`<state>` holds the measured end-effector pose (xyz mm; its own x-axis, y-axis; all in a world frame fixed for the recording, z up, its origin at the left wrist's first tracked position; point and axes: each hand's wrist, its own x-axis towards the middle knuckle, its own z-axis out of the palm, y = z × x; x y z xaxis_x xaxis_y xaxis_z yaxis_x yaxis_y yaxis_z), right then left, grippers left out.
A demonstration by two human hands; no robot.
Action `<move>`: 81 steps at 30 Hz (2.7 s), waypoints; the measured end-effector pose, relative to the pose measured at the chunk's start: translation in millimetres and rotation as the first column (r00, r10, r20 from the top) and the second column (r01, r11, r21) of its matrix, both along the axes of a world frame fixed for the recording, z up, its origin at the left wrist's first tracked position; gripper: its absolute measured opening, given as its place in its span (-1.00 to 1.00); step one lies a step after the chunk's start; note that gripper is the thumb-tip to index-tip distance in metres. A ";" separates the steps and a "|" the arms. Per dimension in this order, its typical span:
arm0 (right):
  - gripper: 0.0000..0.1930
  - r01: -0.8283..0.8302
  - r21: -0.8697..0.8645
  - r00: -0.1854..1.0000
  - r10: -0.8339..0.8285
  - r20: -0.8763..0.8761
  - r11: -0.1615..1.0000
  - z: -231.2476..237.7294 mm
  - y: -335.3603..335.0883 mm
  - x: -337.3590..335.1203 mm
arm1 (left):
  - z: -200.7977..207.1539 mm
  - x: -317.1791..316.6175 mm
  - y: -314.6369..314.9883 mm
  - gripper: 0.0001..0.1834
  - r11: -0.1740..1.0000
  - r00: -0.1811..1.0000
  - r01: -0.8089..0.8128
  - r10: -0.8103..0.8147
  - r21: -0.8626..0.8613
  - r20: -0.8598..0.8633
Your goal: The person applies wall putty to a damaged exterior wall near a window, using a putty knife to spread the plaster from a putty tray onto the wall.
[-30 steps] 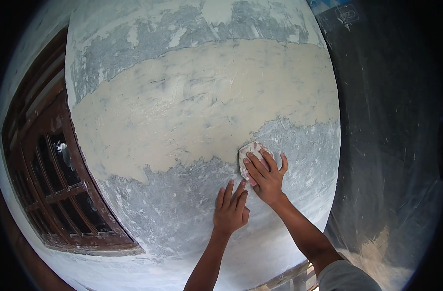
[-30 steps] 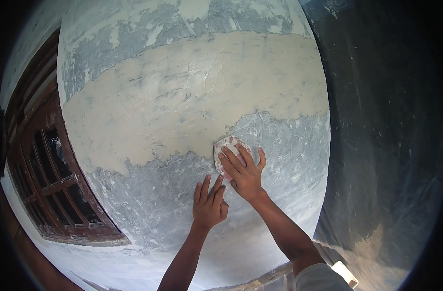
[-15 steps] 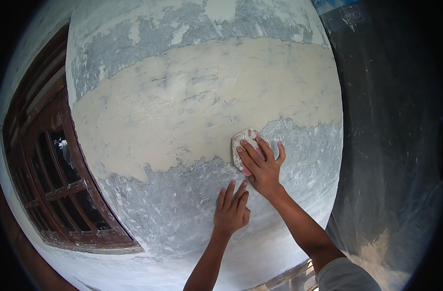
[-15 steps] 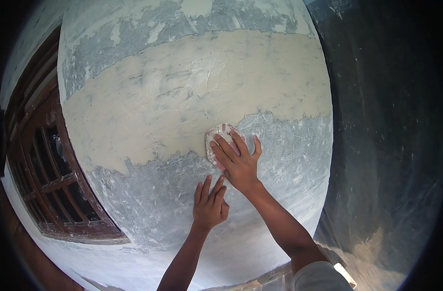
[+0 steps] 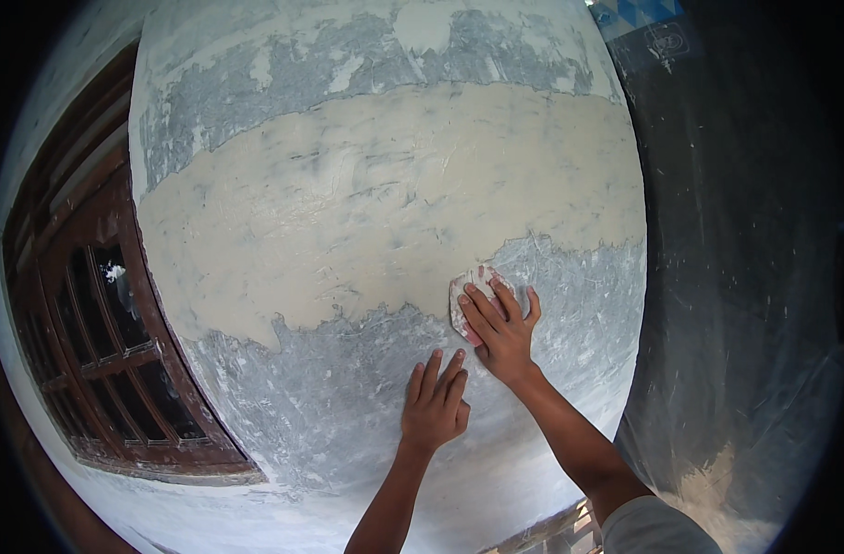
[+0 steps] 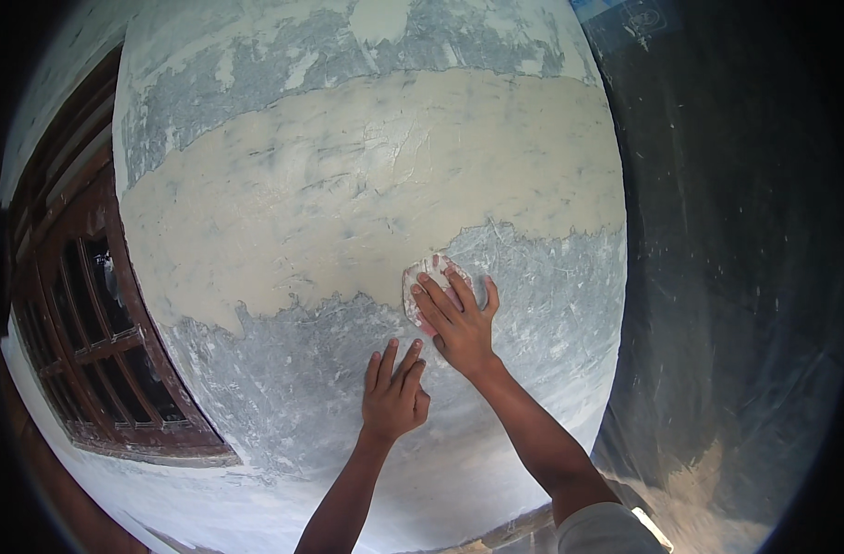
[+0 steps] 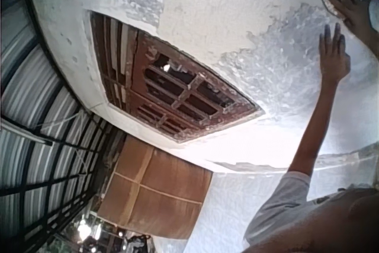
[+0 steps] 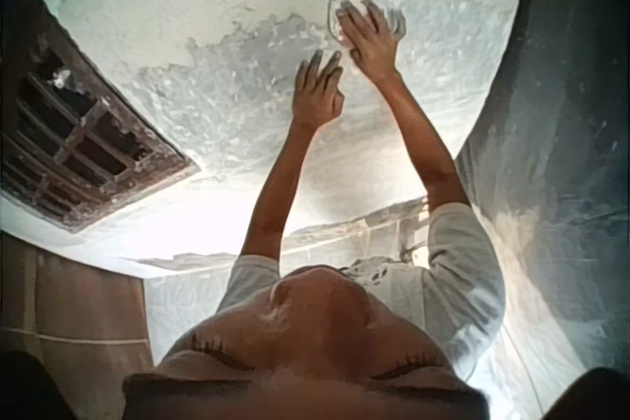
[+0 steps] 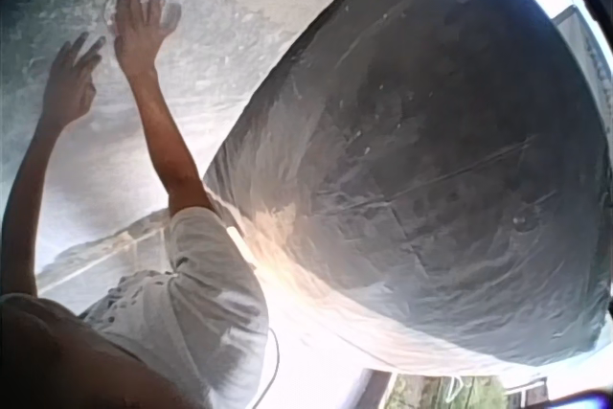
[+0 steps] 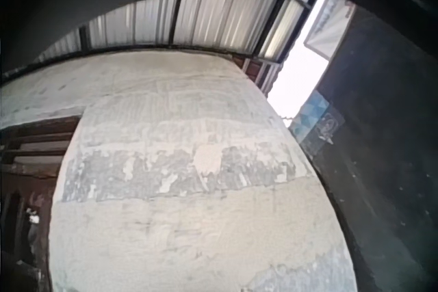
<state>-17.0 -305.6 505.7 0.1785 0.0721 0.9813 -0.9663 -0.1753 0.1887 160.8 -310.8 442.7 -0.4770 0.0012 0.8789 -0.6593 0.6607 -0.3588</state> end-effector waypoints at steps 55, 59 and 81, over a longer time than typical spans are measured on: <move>-0.51 0.034 0.106 0.999 -0.031 -0.025 0.994 -23.5 2.4 6.6 | -2.7 0.5 -5.1 -0.65 1.000 1.000 0.001 -0.002 -0.014 -0.022; -0.50 0.003 0.084 1.000 0.000 -0.028 0.996 -33.2 9.5 3.2 | -3.7 1.0 -7.3 -0.65 1.000 1.000 -0.006 0.005 -0.019 -0.018; -0.56 -0.054 0.077 0.999 0.054 0.008 0.996 -39.0 6.5 11.7 | -4.3 2.0 -5.3 -0.64 1.000 1.000 0.019 -0.020 -0.007 -0.022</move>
